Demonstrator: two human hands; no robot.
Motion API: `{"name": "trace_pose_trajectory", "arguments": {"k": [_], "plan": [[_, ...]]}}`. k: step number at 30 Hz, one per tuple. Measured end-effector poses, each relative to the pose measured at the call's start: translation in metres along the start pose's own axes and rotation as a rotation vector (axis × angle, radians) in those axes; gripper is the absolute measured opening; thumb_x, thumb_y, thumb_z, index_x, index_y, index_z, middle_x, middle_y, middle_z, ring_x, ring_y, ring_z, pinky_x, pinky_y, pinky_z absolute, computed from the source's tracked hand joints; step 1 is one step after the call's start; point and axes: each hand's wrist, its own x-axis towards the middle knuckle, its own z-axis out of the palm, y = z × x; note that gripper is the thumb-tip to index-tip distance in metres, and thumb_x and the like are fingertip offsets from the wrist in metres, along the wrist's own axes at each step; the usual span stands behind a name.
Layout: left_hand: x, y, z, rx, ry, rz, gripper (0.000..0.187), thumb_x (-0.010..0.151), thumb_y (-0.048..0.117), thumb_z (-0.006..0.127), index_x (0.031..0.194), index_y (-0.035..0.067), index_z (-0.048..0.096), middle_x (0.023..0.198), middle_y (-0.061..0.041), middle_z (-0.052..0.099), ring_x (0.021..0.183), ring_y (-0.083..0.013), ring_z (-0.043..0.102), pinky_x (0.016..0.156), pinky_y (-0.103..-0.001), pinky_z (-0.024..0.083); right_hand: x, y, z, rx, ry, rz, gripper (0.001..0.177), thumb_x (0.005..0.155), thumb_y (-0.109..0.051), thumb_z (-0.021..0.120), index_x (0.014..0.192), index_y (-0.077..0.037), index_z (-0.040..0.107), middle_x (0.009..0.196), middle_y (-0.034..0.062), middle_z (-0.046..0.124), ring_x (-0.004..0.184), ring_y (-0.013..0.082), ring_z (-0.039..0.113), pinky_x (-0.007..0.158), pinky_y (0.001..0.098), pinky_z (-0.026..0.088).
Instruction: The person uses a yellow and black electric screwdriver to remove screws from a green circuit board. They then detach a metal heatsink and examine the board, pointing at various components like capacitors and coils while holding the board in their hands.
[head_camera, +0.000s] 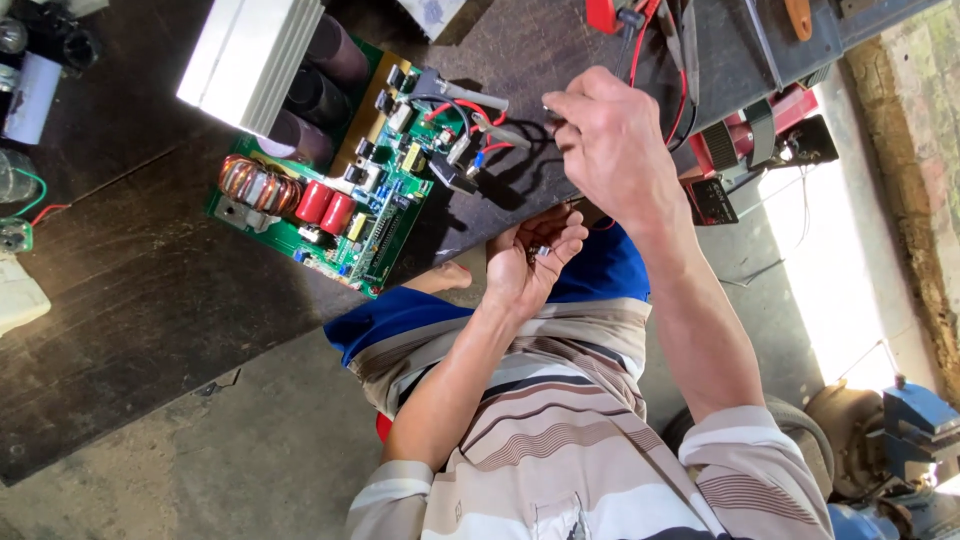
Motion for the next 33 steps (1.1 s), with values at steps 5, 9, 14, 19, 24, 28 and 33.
{"name": "trace_pose_trajectory", "arguments": {"k": [5, 9, 14, 19, 24, 28, 33], "plan": [[-0.003, -0.001, 0.003, -0.029, 0.017, -0.025, 0.046, 0.103, 0.029, 0.055, 0.115, -0.015, 0.064, 0.110, -0.033, 0.071, 0.092, -0.0394, 0.073, 0.079, -0.042, 0.064, -0.002, 0.001, 0.007, -0.130, 0.068, -0.064, 0.025, 0.084, 0.015, 0.063, 0.103, 0.005, 0.076, 0.095, 0.0129, 0.068, 0.075, 0.0262, 0.066, 0.063, 0.0349, 0.055], [-0.013, 0.001, 0.019, -0.035, 0.038, 0.001, 0.038, 0.105, 0.023, 0.052, 0.105, -0.013, 0.065, 0.102, -0.031, 0.068, 0.075, -0.0297, 0.063, 0.074, -0.039, 0.060, -0.010, 0.001, 0.007, -0.178, 0.082, -0.105, 0.019, 0.081, 0.014, 0.068, 0.098, 0.004, 0.070, 0.090, 0.0121, 0.063, 0.071, 0.0241, 0.061, 0.060, 0.0331, 0.054], [0.005, 0.004, -0.011, -0.113, 0.156, -0.008, 0.015, 0.094, 0.015, 0.060, 0.085, 0.003, 0.064, 0.080, -0.008, 0.063, 0.073, -0.0218, 0.055, 0.067, -0.037, 0.046, -0.025, -0.011, 0.017, -0.310, 0.186, -0.013, 0.014, 0.096, -0.005, 0.058, 0.106, -0.002, 0.067, 0.104, 0.0104, 0.060, 0.093, 0.0272, 0.064, 0.070, 0.0337, 0.056], [0.002, 0.007, 0.006, -0.001, 0.209, 0.016, 0.028, 0.096, 0.015, 0.055, 0.118, 0.009, 0.071, 0.128, -0.009, 0.072, 0.127, -0.0211, 0.060, 0.108, -0.036, 0.044, -0.048, -0.007, 0.008, -0.334, 0.302, -0.086, 0.006, 0.097, 0.001, 0.065, 0.092, -0.002, 0.066, 0.093, 0.0099, 0.059, 0.085, 0.0249, 0.055, 0.077, 0.0335, 0.053], [0.007, 0.018, -0.002, 0.104, 0.318, 0.146, 0.027, 0.094, 0.027, 0.065, 0.108, 0.005, 0.069, 0.107, -0.010, 0.073, 0.108, -0.0340, 0.071, 0.109, -0.065, 0.053, -0.046, 0.004, 0.029, -0.177, 0.670, -0.164, 0.024, 0.104, -0.007, 0.036, 0.084, -0.005, 0.050, 0.081, 0.0081, 0.039, 0.075, 0.0292, 0.044, 0.062, 0.0369, 0.044], [0.000, 0.010, 0.011, 0.236, 0.312, 0.186, 0.023, 0.095, 0.024, 0.063, 0.107, 0.005, 0.069, 0.105, -0.009, 0.071, 0.107, -0.0293, 0.067, 0.107, -0.057, 0.053, -0.058, 0.018, 0.014, 0.000, 0.672, -0.182, 0.022, 0.103, -0.008, 0.039, 0.087, -0.004, 0.054, 0.084, 0.0101, 0.044, 0.079, 0.0299, 0.047, 0.068, 0.0365, 0.046], [-0.002, 0.019, -0.023, 0.274, 0.337, 0.187, 0.027, 0.092, 0.005, 0.053, 0.113, 0.000, 0.069, 0.113, -0.016, 0.072, 0.108, -0.0238, 0.063, 0.083, -0.037, 0.052, -0.059, 0.020, -0.010, -0.044, 0.098, -0.235, 0.020, 0.079, -0.002, 0.061, 0.097, 0.003, 0.067, 0.112, 0.0182, 0.059, 0.101, 0.0295, 0.052, 0.099, 0.0352, 0.043]]}}
